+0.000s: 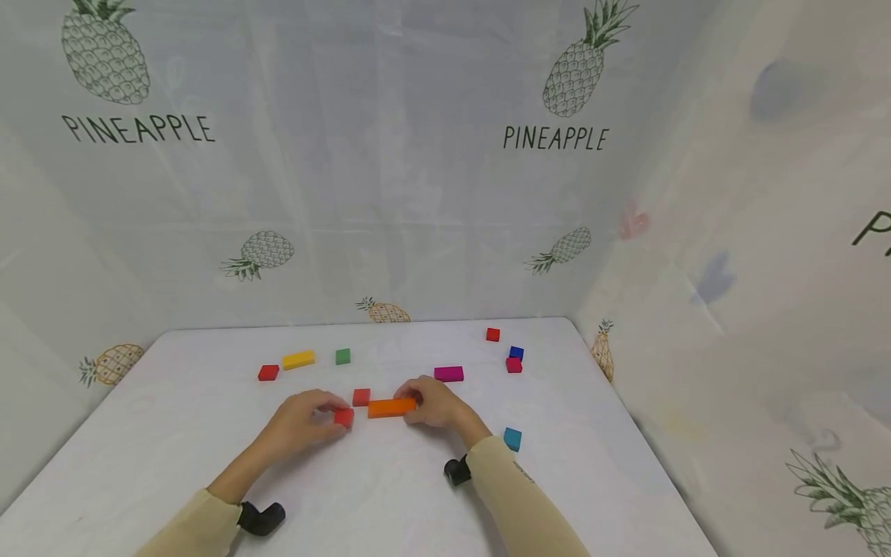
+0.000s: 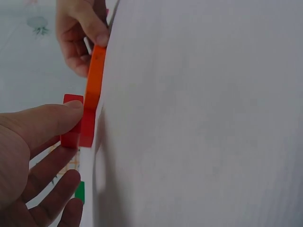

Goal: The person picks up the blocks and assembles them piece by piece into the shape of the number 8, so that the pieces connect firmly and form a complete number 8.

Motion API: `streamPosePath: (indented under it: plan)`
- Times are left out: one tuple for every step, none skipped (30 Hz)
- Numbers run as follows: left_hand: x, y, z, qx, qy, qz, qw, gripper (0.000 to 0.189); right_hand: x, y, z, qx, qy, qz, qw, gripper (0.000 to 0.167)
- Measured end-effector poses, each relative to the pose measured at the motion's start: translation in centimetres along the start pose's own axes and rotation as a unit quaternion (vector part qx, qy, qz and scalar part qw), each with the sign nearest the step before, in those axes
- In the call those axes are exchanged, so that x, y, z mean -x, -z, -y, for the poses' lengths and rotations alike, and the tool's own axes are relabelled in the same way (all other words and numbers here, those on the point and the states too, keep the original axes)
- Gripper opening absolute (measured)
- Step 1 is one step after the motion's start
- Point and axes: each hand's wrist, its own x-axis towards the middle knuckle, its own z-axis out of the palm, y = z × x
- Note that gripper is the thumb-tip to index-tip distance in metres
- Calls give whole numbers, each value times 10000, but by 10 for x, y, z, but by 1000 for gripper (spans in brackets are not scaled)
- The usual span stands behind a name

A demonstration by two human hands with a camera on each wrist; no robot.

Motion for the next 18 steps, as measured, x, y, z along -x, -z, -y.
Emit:
streamPosePath:
  plan:
    - [0,-2,-2,-6,-1,3,10000,33,0,0,0,-3,-19,2,10000,31]
    - [0,-3,-3,-1,1,12,10000,33,0,0,0,-7,-39,2,10000,31]
    - [0,-5,-5,6,3,25,10000,34,0,-1,0,0,-58,2,10000,31]
    - [-1,-7,-6,-4,5,34,10000,34,0,-1,0,7,-71,-1,10000,31]
    - [-1,-9,-7,3,14,45,10000,34,0,-1,0,13,-88,-1,10000,30]
    - [-1,-10,-8,10,18,53,10000,35,0,-1,0,27,-98,-2,9999,30]
    - [-1,-12,-9,22,26,61,10000,35,0,-1,0,38,-109,3,9999,30]
    - [-1,-13,-10,45,28,66,10000,34,0,-1,0,41,-113,8,9999,30]
    - [-2,-14,-10,59,26,67,10000,34,0,0,0,52,-118,17,9999,30]
    - [-2,-15,-11,65,22,69,10000,34,0,0,0,54,-106,24,9999,30]
    - [-2,-15,-12,85,17,72,9999,33,0,0,0,49,-99,30,9999,30]
    - [-2,-16,-13,104,18,77,9999,33,1,0,0,48,-78,35,10000,30]
    - [-2,-17,-13,110,21,85,9999,33,1,0,0,78,-67,53,9999,30]
    - [-2,-18,-13,112,23,92,9999,33,1,0,0,81,-47,56,9999,30]
    - [-2,-19,-14,109,29,97,9999,32,1,0,0,91,-29,59,9999,30]
    - [-2,-19,-14,100,29,101,9999,32,1,0,0,98,-19,62,9999,30]
    - [-2,-20,-14,99,38,103,9999,32,1,1,0,99,-35,65,9999,30]
    - [-3,-21,-14,91,46,108,9999,32,1,1,-1,106,-32,65,9999,30]
